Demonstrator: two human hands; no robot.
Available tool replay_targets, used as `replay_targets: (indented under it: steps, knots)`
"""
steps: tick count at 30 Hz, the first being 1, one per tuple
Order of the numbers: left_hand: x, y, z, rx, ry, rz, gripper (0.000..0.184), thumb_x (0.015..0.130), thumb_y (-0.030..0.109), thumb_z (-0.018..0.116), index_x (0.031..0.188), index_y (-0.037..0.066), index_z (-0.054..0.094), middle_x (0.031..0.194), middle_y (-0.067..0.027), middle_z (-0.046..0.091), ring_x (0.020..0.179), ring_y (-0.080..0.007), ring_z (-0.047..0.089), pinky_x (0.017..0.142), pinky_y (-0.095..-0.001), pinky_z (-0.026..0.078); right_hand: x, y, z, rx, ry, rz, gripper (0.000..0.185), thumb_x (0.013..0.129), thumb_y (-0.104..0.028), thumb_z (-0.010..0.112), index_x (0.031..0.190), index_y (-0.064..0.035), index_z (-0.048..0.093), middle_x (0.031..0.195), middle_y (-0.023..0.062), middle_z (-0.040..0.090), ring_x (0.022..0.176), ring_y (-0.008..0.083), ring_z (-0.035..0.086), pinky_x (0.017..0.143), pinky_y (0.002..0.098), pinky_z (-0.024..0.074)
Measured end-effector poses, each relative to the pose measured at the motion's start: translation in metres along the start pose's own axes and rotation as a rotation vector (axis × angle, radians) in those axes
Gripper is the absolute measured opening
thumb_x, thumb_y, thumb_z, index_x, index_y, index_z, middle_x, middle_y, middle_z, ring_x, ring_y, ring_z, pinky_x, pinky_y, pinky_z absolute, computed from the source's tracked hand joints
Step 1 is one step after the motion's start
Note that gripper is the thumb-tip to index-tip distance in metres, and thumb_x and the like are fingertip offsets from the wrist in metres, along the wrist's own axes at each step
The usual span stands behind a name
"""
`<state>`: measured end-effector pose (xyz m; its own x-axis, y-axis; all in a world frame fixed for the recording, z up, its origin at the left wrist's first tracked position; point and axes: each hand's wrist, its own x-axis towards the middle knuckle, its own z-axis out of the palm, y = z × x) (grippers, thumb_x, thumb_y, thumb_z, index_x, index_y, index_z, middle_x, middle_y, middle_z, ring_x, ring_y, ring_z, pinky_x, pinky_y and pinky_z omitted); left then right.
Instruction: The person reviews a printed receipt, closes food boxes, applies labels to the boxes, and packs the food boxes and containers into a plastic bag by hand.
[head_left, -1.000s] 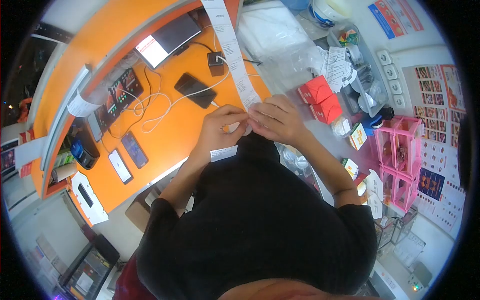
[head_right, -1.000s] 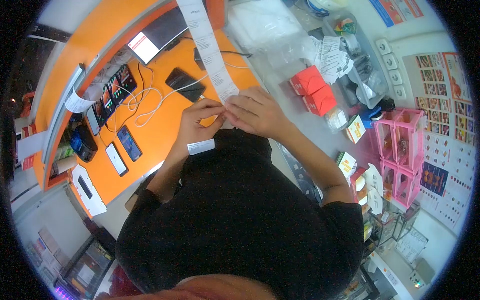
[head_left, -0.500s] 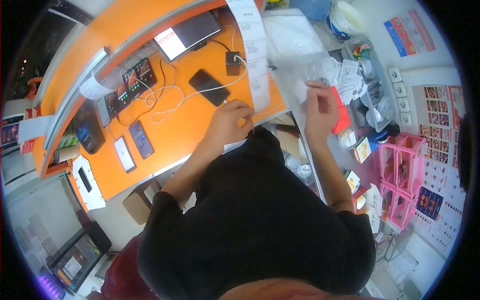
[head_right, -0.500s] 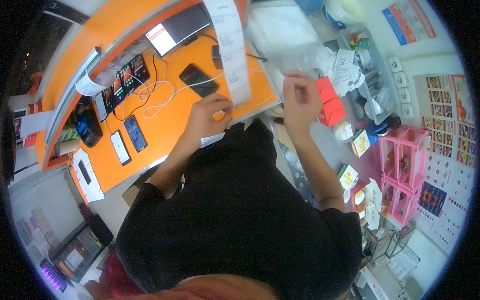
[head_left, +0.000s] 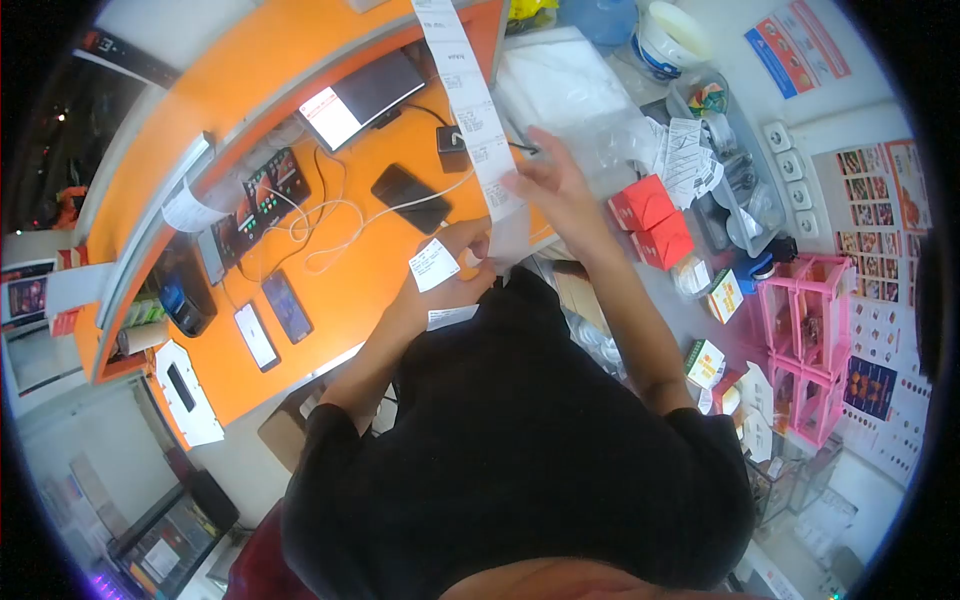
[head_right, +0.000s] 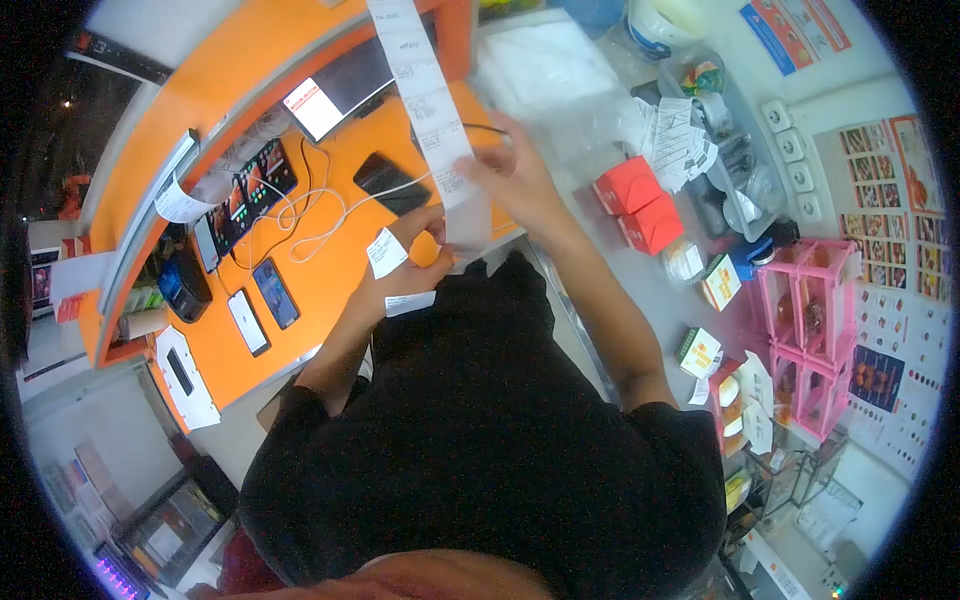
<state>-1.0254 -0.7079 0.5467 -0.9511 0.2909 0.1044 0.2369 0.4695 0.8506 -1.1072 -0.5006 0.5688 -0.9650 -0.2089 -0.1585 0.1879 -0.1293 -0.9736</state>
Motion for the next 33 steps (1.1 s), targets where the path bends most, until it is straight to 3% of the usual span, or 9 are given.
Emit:
replay_targets:
  steps: [3, 6, 12, 14, 15, 17, 24, 26, 33]
  knots:
    - [0.007, 0.001, -0.001, -0.265, 0.078, -0.032, 0.048, 0.089, 0.009, 0.08, 0.134, 0.003, 0.065, 0.103, -0.0074, 0.071, 0.096, -0.0188, 0.069, 0.091, -0.0355, 0.055, -0.006, -0.001, 0.005, 0.037, -0.046, -0.049, 0.07, 0.099, -0.003, 0.075, 0.159, -0.0052, 0.039, 0.112, 0.0119, 0.076, 0.107, 0.0166, 0.071, 0.096, 0.0339, 0.0539]
    - [0.028, -0.004, 0.003, -0.416, 0.23, 0.012, 0.038, 0.094, 0.008, 0.079, 0.13, 0.004, 0.066, 0.102, -0.0075, 0.071, 0.095, -0.0176, 0.069, 0.089, -0.0338, 0.055, -0.015, 0.003, 0.014, -0.014, -0.027, -0.28, 0.065, 0.098, 0.0, 0.075, 0.156, -0.006, 0.045, 0.108, 0.0111, 0.077, 0.101, 0.0147, 0.072, 0.093, 0.031, 0.0539]
    - [0.042, -0.013, -0.002, -0.454, 0.199, -0.01, 0.031, 0.096, -0.003, 0.076, 0.126, 0.001, 0.07, 0.116, -0.0072, 0.075, 0.104, -0.0136, 0.071, 0.095, -0.0298, 0.055, -0.016, -0.004, 0.0, -0.478, 0.054, -0.481, 0.032, 0.091, -0.007, 0.081, 0.122, -0.0101, 0.078, 0.117, 0.0101, 0.07, 0.095, 0.0177, 0.066, 0.086, 0.0305, 0.0528]
    - [0.042, -0.011, -0.005, -0.472, 0.158, -0.007, 0.032, 0.096, -0.005, 0.075, 0.128, 0.001, 0.069, 0.118, -0.0071, 0.076, 0.106, -0.0139, 0.071, 0.096, -0.0295, 0.056, -0.013, -0.017, 0.0, -0.703, 0.113, -0.719, 0.031, 0.087, -0.01, 0.083, 0.118, -0.014, 0.08, 0.124, 0.0109, 0.066, 0.1, 0.0216, 0.064, 0.089, 0.0331, 0.0521]
    - [0.043, -0.007, -0.005, -0.574, 0.147, 0.0, 0.034, 0.096, -0.006, 0.076, 0.129, 0.001, 0.068, 0.118, -0.0071, 0.076, 0.107, -0.014, 0.071, 0.097, -0.03, 0.056, -0.014, -0.023, 0.0, -0.816, 0.142, -0.836, 0.031, 0.085, -0.011, 0.085, 0.115, -0.0159, 0.082, 0.127, 0.0113, 0.063, 0.103, 0.0235, 0.063, 0.09, 0.0344, 0.0518]
    - [0.044, 0.003, -0.007, -0.776, 0.125, 0.011, 0.038, 0.094, -0.007, 0.076, 0.13, 0.001, 0.067, 0.118, -0.0071, 0.076, 0.109, -0.014, 0.072, 0.099, -0.0308, 0.056, -0.017, -0.026, -0.003, -0.715, 0.053, -0.774, 0.035, 0.081, -0.009, 0.086, 0.115, -0.0158, 0.083, 0.132, 0.011, 0.061, 0.109, 0.0251, 0.061, 0.09, 0.0357, 0.0507]
    - [0.027, 0.002, -0.003, -0.716, 0.08, 0.03, 0.051, 0.09, -0.01, 0.079, 0.136, 0.001, 0.063, 0.117, -0.0091, 0.077, 0.111, -0.0165, 0.073, 0.102, -0.0334, 0.056, -0.03, -0.034, -0.009, -1.064, -0.017, -1.068, 0.04, 0.074, -0.014, 0.091, 0.113, -0.0202, 0.082, 0.129, 0.0055, 0.065, 0.113, 0.0318, 0.061, 0.089, 0.0406, 0.0526]
    - [0.023, -0.001, 0.001, -0.639, 0.111, 0.024, 0.051, 0.091, -0.008, 0.078, 0.138, 0.002, 0.062, 0.113, -0.0086, 0.078, 0.107, -0.0166, 0.074, 0.101, -0.0336, 0.056, -0.029, -0.036, -0.009, -1.069, -0.058, -1.097, 0.04, 0.073, -0.014, 0.091, 0.112, -0.0181, 0.08, 0.124, 0.0037, 0.068, 0.11, 0.0306, 0.063, 0.086, 0.041, 0.0537]
    - [0.021, 0.014, 0.003, -0.471, 0.187, -0.023, 0.087, 0.086, -0.009, 0.081, 0.162, 0.0, 0.038, 0.104, -0.0088, 0.078, 0.101, -0.0154, 0.075, 0.098, -0.0318, 0.057, -0.022, -0.024, -0.016, -1.186, -0.194, -1.251, 0.038, 0.076, -0.018, 0.089, 0.11, -0.009, 0.075, 0.112, 0.0022, 0.068, 0.098, 0.0228, 0.066, 0.083, 0.0371, 0.0537]
